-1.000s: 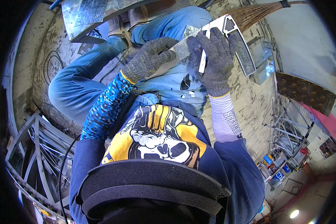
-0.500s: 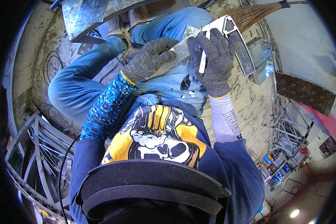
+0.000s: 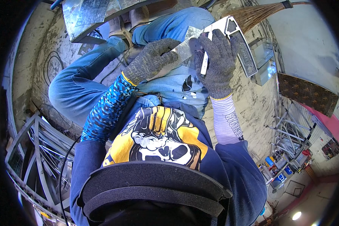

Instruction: Marking a piece of metal sheet using a square and a marker for later fabrication.

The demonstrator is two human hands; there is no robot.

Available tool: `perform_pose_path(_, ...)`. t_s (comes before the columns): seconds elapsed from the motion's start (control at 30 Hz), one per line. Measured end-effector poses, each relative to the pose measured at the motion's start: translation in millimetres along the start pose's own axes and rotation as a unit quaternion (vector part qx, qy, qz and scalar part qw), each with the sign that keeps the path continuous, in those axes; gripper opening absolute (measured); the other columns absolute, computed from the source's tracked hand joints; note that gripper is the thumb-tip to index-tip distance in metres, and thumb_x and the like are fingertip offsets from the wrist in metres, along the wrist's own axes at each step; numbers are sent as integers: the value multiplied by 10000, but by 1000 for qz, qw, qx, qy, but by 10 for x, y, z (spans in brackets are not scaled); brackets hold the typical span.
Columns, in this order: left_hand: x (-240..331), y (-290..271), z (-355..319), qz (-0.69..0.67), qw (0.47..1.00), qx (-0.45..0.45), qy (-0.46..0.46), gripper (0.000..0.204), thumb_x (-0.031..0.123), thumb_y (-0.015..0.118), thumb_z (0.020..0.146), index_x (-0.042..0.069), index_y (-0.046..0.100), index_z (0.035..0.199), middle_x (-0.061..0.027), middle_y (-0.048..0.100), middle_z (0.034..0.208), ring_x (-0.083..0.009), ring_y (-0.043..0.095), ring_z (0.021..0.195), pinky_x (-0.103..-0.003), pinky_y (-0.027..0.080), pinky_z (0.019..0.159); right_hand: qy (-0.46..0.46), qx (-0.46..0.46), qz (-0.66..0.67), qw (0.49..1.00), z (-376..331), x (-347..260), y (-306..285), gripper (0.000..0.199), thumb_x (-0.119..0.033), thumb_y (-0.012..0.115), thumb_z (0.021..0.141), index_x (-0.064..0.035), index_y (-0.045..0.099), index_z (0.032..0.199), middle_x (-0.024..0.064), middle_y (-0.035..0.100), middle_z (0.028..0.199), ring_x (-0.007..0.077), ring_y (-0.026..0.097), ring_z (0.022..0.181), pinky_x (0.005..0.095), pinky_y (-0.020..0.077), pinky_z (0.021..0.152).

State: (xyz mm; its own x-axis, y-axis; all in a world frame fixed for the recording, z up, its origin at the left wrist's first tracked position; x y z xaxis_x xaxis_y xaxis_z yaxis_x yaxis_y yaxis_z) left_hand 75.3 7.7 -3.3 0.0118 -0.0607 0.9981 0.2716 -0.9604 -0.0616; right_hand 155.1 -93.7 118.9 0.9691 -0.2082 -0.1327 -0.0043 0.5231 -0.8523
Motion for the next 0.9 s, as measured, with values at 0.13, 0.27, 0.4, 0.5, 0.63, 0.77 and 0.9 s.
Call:
perform_pose_path(0.13, 17, -9, -11, 6, 1000, 5, -2, 400, 256, 613, 984, -24, 612, 1270, -190, 665, 1201, -277, 639, 1094, -367, 493, 970, 8, -8, 2, 1000, -25, 12, 12, 360, -207, 716, 828, -154, 673, 1182, 101, 695, 1166, 311, 593, 1216, 537, 321, 1143)
perform_pose_path(0.27, 52, -17, -11, 5, 1000, 4, 4, 402, 255, 614, 982, -27, 612, 1268, -197, 663, 1206, -280, 639, 1102, -371, 494, 969, 11, -9, 2, 1000, -38, 28, 17, 370, -209, 716, 826, -157, 671, 1190, 96, 693, 1178, 307, 587, 1226, 541, 312, 1147)
perform_pose_path(0.4, 50, -14, -6, 2, 1000, 1, -2, 402, 255, 616, 981, -32, 613, 1263, -200, 663, 1203, -278, 640, 1092, -370, 494, 963, 11, -12, 3, 1000, -15, 13, 13, 370, -196, 715, 826, -155, 669, 1191, 95, 691, 1179, 311, 588, 1223, 549, 310, 1147)
perform_pose_path(0.5, 40, -11, -9, -6, 1000, 2, -8, 398, 252, 616, 981, -31, 613, 1261, -195, 665, 1191, -270, 642, 1079, -368, 496, 956, 7, -11, 2, 1000, -6, -6, 4, 368, -186, 714, 826, -153, 669, 1190, 96, 690, 1180, 314, 590, 1219, 551, 308, 1146)
perform_pose_path(0.63, 35, 0, -15, -22, 1000, 6, -8, 391, 246, 617, 982, -31, 612, 1258, -190, 665, 1174, -259, 644, 1064, -364, 499, 950, -1, -7, -1, 1000, -15, -23, -5, 362, -171, 714, 826, -142, 668, 1184, 103, 686, 1182, 319, 595, 1209, 548, 310, 1141)
perform_pose_path(0.77, 38, 17, -22, -14, 1000, 0, -12, 393, 248, 618, 984, -30, 608, 1261, -190, 661, 1186, -258, 641, 1073, -365, 499, 954, 0, -14, 1, 1000, -6, -25, -2, 362, -162, 713, 825, -135, 666, 1183, 107, 685, 1182, 323, 596, 1204, 545, 312, 1140)
perform_pose_path(0.9, 56, 4, -29, -16, 1000, 3, -15, 399, 255, 617, 987, -24, 602, 1273, -187, 653, 1203, -257, 634, 1093, -365, 496, 962, -2, -15, 1, 1000, 10, -26, -5, 370, -159, 716, 819, -133, 665, 1184, 105, 687, 1177, 326, 598, 1200, 544, 315, 1138)
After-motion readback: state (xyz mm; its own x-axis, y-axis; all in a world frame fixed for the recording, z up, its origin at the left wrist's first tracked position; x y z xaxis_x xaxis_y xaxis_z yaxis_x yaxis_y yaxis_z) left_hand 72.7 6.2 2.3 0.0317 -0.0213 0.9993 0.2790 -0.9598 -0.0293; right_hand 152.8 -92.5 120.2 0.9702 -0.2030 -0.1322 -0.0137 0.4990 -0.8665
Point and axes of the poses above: each hand's wrist, its own z-axis towards the middle knuckle, its own y-axis out of the palm, x = y × z, the point moved 10 cm from there along z, towards the middle knuckle
